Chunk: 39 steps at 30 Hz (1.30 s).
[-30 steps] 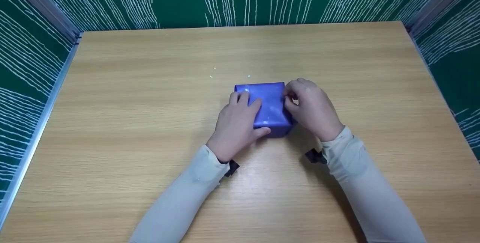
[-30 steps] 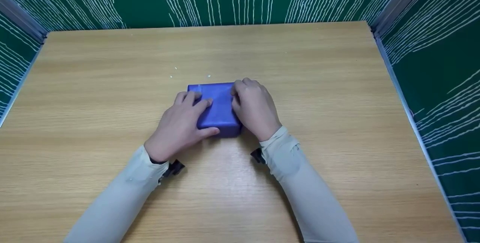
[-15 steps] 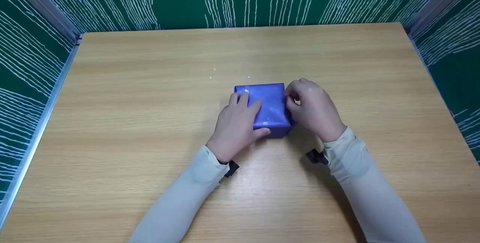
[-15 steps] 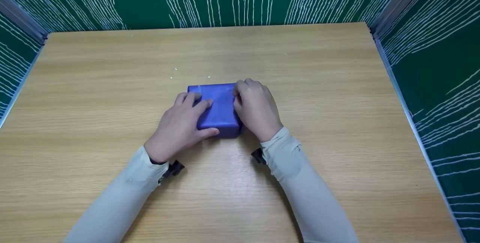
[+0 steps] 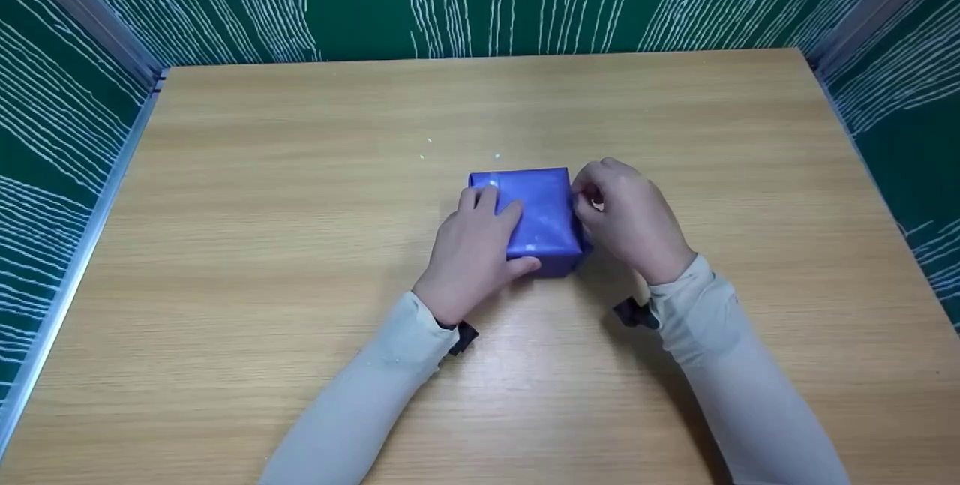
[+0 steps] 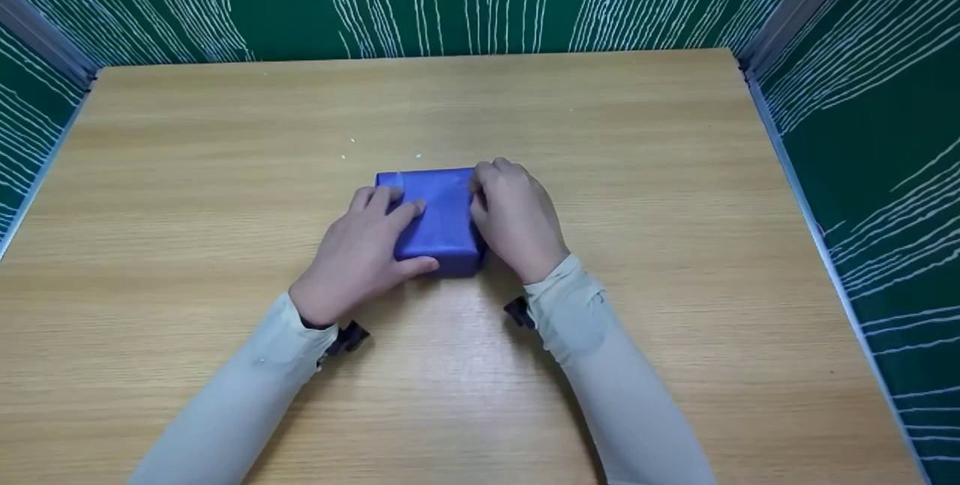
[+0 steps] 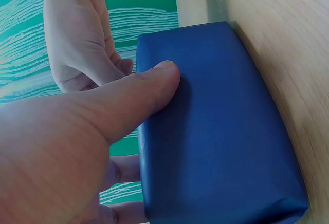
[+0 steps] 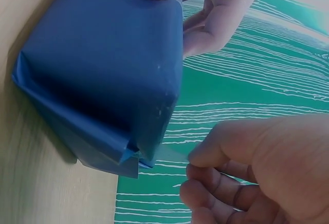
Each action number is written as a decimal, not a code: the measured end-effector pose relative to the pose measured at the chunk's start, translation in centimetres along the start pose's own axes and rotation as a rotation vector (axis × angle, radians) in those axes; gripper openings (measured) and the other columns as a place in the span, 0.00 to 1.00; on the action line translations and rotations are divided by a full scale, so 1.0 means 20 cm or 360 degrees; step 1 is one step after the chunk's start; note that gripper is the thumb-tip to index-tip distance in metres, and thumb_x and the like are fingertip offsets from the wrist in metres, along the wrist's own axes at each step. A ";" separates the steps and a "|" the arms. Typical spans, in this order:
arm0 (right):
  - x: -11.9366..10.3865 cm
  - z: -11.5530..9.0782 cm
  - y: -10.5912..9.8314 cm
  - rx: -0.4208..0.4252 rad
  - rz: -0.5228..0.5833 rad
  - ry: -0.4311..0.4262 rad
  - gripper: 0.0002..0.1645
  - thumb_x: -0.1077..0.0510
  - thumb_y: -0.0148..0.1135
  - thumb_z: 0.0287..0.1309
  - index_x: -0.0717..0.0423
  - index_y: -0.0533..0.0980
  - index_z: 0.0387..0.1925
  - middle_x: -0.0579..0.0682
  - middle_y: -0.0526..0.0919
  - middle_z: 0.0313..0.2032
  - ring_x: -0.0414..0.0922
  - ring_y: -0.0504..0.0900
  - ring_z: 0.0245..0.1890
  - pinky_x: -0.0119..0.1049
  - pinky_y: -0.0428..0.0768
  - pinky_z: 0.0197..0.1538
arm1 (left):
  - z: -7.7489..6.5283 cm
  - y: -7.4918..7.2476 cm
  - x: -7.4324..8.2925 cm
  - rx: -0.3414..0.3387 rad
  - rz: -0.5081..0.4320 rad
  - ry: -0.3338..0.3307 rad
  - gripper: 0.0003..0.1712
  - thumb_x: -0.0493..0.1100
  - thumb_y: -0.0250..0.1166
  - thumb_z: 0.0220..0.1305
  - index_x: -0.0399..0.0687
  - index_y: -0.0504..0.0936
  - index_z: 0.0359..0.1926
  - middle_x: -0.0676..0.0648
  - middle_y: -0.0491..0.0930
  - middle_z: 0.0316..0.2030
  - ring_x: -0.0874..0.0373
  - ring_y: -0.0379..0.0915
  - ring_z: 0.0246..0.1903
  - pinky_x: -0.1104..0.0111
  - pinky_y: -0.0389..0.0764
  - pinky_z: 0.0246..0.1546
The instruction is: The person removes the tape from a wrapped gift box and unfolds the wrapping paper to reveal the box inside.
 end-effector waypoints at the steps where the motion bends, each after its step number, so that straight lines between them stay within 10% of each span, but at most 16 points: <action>1: 0.00 0.00 0.00 -0.0002 0.0001 0.0005 0.03 0.68 0.63 0.63 0.63 0.81 0.36 0.54 0.78 0.32 0.51 0.76 0.33 0.43 0.75 0.38 | 0.00 0.00 0.00 -0.0001 -0.0001 0.0000 0.44 0.72 0.70 0.58 0.50 0.77 0.66 0.39 0.73 0.60 0.43 0.67 0.60 0.58 0.85 0.47; 13: 0.01 0.00 0.01 -0.0039 -0.0061 0.0008 0.13 0.64 0.60 0.66 0.61 0.83 0.49 0.55 0.82 0.34 0.51 0.81 0.32 0.45 0.78 0.34 | 0.00 0.00 0.00 -0.0037 0.0009 -0.0006 0.46 0.73 0.68 0.60 0.50 0.75 0.69 0.39 0.72 0.62 0.42 0.66 0.61 0.57 0.85 0.49; 39: 0.01 0.00 0.04 -0.0058 -0.0034 -0.0048 0.04 0.68 0.64 0.60 0.63 0.83 0.36 0.56 0.80 0.32 0.51 0.79 0.32 0.44 0.78 0.37 | 0.00 0.00 0.01 -0.0020 0.0032 0.0001 0.45 0.72 0.68 0.60 0.50 0.75 0.69 0.39 0.73 0.62 0.43 0.67 0.61 0.58 0.85 0.47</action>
Point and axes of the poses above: each hand's wrist, its own z-axis towards the middle knuckle, its own y-axis out of the palm, x = y × z, the point moved 4 cm from there along z, towards the middle knuckle
